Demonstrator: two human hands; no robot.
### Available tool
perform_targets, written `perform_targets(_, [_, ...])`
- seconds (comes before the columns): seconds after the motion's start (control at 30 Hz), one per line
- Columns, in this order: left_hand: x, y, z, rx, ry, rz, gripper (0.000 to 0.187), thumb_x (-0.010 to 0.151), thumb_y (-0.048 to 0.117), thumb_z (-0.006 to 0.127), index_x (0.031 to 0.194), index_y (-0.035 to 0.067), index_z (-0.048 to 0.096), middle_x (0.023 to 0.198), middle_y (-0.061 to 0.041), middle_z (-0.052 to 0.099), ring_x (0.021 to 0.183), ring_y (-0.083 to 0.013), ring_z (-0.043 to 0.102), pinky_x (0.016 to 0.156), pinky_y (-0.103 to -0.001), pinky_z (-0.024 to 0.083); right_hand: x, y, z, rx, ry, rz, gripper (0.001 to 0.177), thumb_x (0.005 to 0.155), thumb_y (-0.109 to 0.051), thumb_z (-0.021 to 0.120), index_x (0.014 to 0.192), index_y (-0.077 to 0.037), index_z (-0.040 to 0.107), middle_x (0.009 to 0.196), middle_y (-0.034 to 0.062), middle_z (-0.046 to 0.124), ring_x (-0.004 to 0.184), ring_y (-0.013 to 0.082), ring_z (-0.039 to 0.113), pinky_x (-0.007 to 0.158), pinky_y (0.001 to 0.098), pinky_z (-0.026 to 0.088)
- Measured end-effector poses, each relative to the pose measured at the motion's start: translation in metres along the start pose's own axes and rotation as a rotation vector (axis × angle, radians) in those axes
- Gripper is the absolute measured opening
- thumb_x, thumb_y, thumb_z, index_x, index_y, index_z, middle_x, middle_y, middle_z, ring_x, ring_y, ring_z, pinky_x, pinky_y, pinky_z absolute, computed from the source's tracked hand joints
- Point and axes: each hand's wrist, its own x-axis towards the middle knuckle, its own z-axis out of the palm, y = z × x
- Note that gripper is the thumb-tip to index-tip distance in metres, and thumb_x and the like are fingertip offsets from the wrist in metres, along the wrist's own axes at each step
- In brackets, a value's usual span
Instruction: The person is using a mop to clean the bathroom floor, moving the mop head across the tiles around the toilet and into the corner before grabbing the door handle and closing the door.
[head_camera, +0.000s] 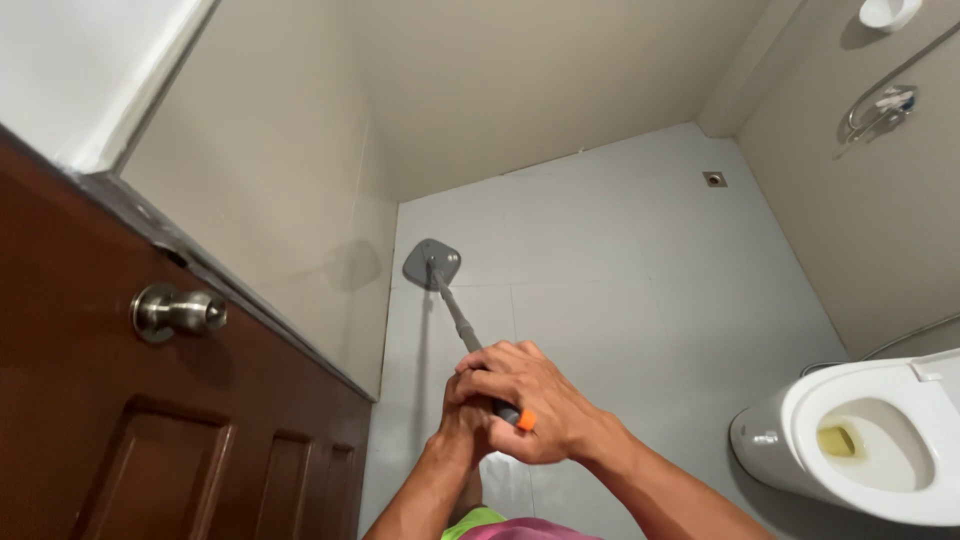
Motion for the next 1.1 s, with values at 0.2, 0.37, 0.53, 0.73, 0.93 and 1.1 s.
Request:
perform_targets(0.2, [-0.005,-0.005,0.004,0.052,-0.017,0.021,0.027,0.077,0.031,0.073,0.093,0.012,0.064,0.094,-0.002,0.071,0.095,-0.0211,0.068,0.080,-0.034,0.056,-0.001,0.003,0.003,0.077,0.028,-0.054,0.048,0.068,-0.025,0.055,0.112,-0.012,0.070,0.123,0.0087,0.070,0.130,0.0269,0.060,0.112,0.0456,0.037])
perform_targets(0.37, [0.030,-0.053,0.023,0.031,-0.059,0.118,0.033,0.067,0.029,0.081,0.093,0.013,0.068,0.101,-0.004,0.070,0.102,-0.0237,0.066,0.084,-0.037,0.054,0.011,0.047,0.025,0.094,0.034,-0.026,0.050,0.073,-0.026,0.055,0.119,-0.012,0.070,0.128,0.0103,0.070,0.140,0.0309,0.054,0.117,0.0491,0.035])
perform_targets(0.53, [0.078,-0.096,0.035,0.094,-0.113,-0.068,0.039,0.077,0.028,0.077,0.109,0.011,0.062,0.110,-0.006,0.068,0.107,-0.0244,0.063,0.092,-0.037,0.053,0.042,0.103,0.039,0.044,0.013,-0.044,0.060,0.068,-0.028,0.057,0.125,-0.012,0.068,0.143,0.0163,0.059,0.138,0.0333,0.050,0.109,0.0490,0.036])
perform_targets(0.73, [0.152,-0.159,0.017,-0.058,0.110,0.187,0.035,0.081,0.021,0.070,0.113,0.009,0.061,0.106,-0.004,0.070,0.102,-0.0222,0.066,0.099,-0.044,0.047,0.114,0.161,0.051,-0.042,-0.075,0.067,0.059,0.066,-0.029,0.058,0.122,-0.015,0.067,0.134,0.0121,0.059,0.129,0.0307,0.053,0.100,0.0452,0.038])
perform_targets(0.93, [0.181,-0.161,-0.012,-0.370,-0.082,-0.269,0.036,0.082,0.020,0.070,0.115,0.012,0.059,0.107,-0.004,0.067,0.099,-0.0179,0.065,0.090,-0.029,0.056,0.154,0.192,0.059,-0.101,-0.107,0.080,0.064,0.060,-0.031,0.054,0.121,-0.015,0.065,0.127,0.0089,0.062,0.123,0.0270,0.055,0.100,0.0426,0.037])
perform_targets(1.1, [0.161,-0.156,-0.007,-0.064,-0.053,-0.095,0.043,0.077,0.022,0.076,0.114,0.010,0.058,0.107,-0.007,0.065,0.101,-0.0229,0.064,0.088,-0.035,0.055,0.136,0.180,0.065,-0.128,-0.072,0.047,0.059,0.062,-0.031,0.054,0.117,-0.015,0.066,0.125,0.0071,0.064,0.118,0.0267,0.055,0.094,0.0418,0.037])
